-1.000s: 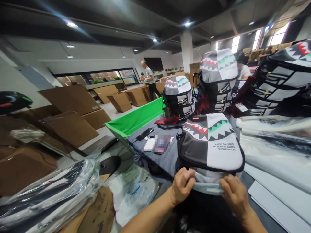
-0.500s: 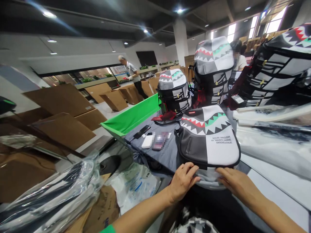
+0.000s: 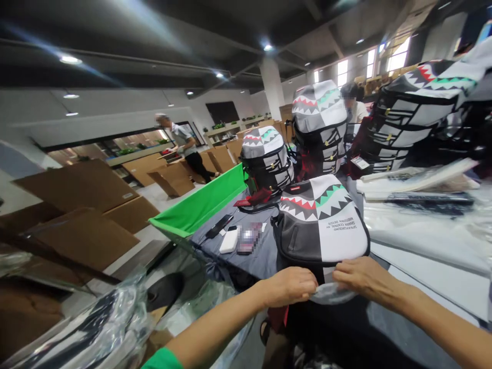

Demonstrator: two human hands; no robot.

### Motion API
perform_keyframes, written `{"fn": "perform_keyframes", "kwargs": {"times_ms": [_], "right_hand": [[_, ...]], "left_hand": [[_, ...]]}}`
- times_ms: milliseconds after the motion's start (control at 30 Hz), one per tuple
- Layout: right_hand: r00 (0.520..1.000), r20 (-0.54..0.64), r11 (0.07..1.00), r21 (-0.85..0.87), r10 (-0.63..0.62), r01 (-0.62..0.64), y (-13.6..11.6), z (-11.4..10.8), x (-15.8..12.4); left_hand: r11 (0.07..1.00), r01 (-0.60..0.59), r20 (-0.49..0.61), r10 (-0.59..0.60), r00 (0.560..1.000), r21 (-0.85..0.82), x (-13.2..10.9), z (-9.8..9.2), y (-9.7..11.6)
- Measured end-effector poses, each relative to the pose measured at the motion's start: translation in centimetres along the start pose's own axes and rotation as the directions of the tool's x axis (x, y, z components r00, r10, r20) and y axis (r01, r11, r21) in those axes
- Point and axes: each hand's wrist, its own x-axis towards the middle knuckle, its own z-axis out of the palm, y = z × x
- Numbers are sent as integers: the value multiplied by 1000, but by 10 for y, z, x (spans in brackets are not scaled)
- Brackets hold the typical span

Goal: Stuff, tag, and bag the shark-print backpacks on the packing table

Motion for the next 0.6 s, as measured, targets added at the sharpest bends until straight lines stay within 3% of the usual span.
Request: {"fn": "perform_keyframes", "kwargs": {"times_ms": [67,133,267,467,533,600], "right_hand": [[995,96,1000,-2,20,-19,2,-3,3],[978,198,998,-17,70,-68,2,-8,5],[935,348,997,-57,75,-59,2,-20,6],[930,360,997,-43,79,-68,8,-28,7],[935,348,998,-52,63,-48,8,-28,7],[936,348,997,-79,49,-22,8,-27,5]], "left_hand": [[998,59,39,-60,997,6,2,4,-7],[995,77,-8,-76,997,58,2,9,-10],[987,-1,-136,23,990,158,-3,15,-10],[988,-126,-165,138,977,85,-6,16,-16],[970,-171,-159,199,967,171,-2,20,-21],[925,-243,-224,313,923,292,3,22,-26]]}}
